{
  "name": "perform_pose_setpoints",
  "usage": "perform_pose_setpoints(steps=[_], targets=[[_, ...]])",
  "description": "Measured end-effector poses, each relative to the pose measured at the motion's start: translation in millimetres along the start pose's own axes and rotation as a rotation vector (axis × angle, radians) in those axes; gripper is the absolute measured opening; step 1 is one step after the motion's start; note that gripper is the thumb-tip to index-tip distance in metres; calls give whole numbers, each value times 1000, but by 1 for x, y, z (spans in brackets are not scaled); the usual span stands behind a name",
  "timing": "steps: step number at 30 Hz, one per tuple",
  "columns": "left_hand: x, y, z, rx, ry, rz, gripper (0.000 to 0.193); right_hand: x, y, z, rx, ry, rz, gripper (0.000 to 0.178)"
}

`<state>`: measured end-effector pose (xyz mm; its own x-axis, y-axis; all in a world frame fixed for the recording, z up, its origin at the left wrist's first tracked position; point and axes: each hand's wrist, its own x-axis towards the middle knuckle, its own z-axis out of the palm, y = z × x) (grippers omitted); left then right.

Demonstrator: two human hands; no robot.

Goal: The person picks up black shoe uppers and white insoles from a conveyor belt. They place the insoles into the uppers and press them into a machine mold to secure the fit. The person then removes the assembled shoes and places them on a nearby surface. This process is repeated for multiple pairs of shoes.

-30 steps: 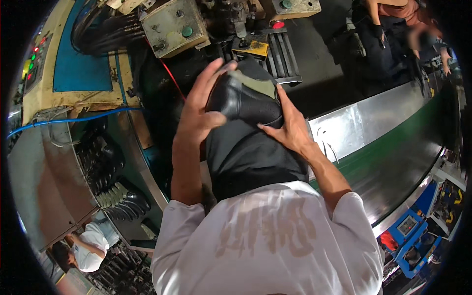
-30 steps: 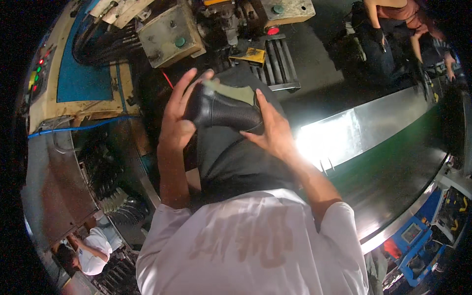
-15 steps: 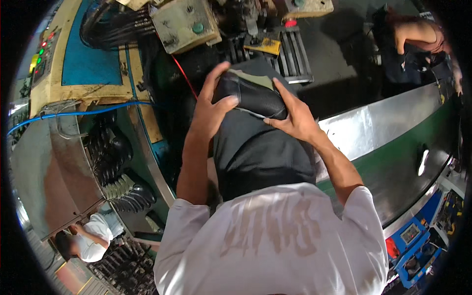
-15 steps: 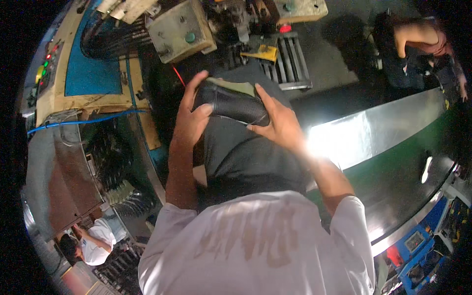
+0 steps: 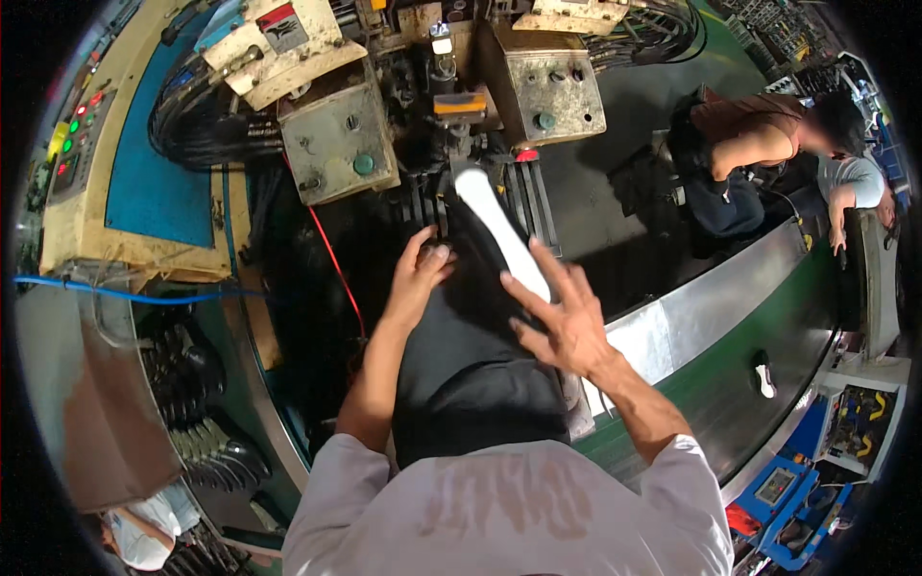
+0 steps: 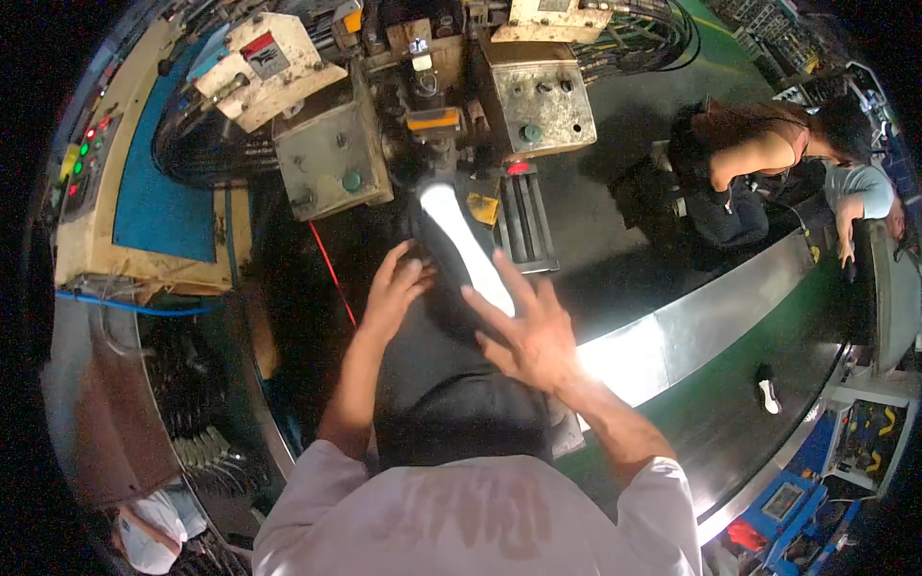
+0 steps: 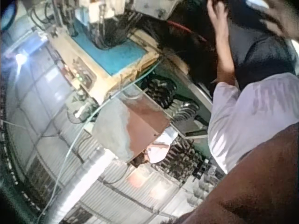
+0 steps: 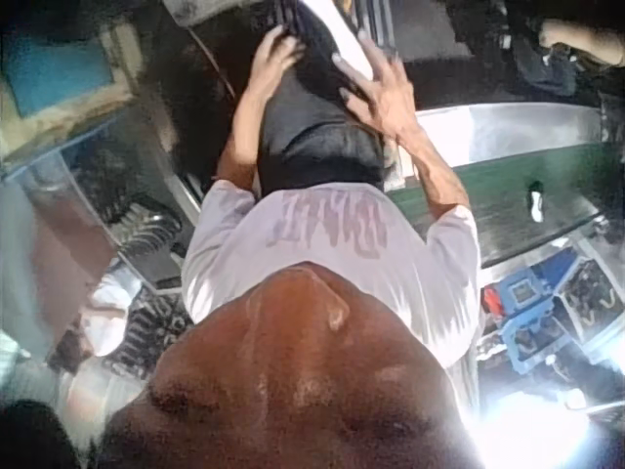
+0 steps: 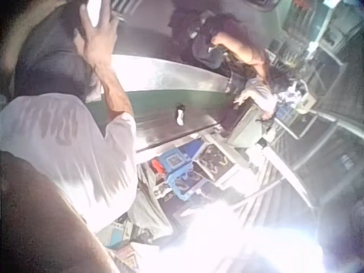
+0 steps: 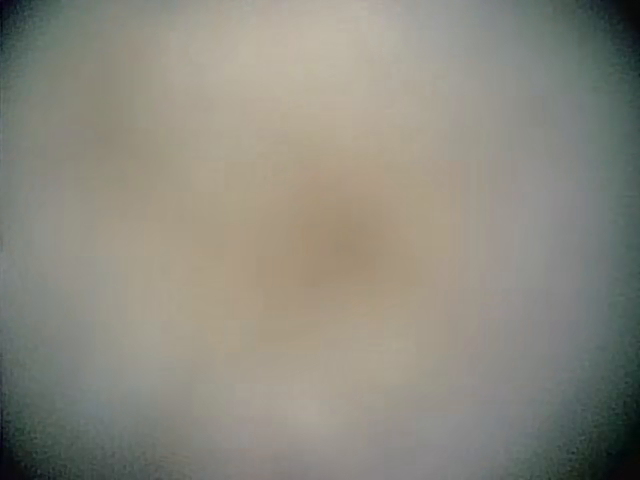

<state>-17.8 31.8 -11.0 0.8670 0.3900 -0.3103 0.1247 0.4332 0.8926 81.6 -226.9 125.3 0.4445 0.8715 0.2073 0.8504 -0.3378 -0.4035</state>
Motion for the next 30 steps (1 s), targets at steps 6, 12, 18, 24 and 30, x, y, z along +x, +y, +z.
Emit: perform_pose_setpoints(steps=[6, 12, 18, 24, 30], targets=[[35, -63, 4, 1321, 254, 540, 34, 186, 16, -39, -180, 250, -38, 76], [45, -65, -3, 1230, 339, 563, 30, 290, 49, 4, -390, 204, 126, 75], [47, -64, -14, 1200, 375, 577, 28, 310, 36, 34, -388, 173, 204, 85], [45, -65, -15, 1193, 384, 581, 27, 308, 44, 36, -461, 191, 173, 78], [41, -65, -18, 1201, 413, 590, 26, 300, 64, 50, -434, 467, -184, 65]])
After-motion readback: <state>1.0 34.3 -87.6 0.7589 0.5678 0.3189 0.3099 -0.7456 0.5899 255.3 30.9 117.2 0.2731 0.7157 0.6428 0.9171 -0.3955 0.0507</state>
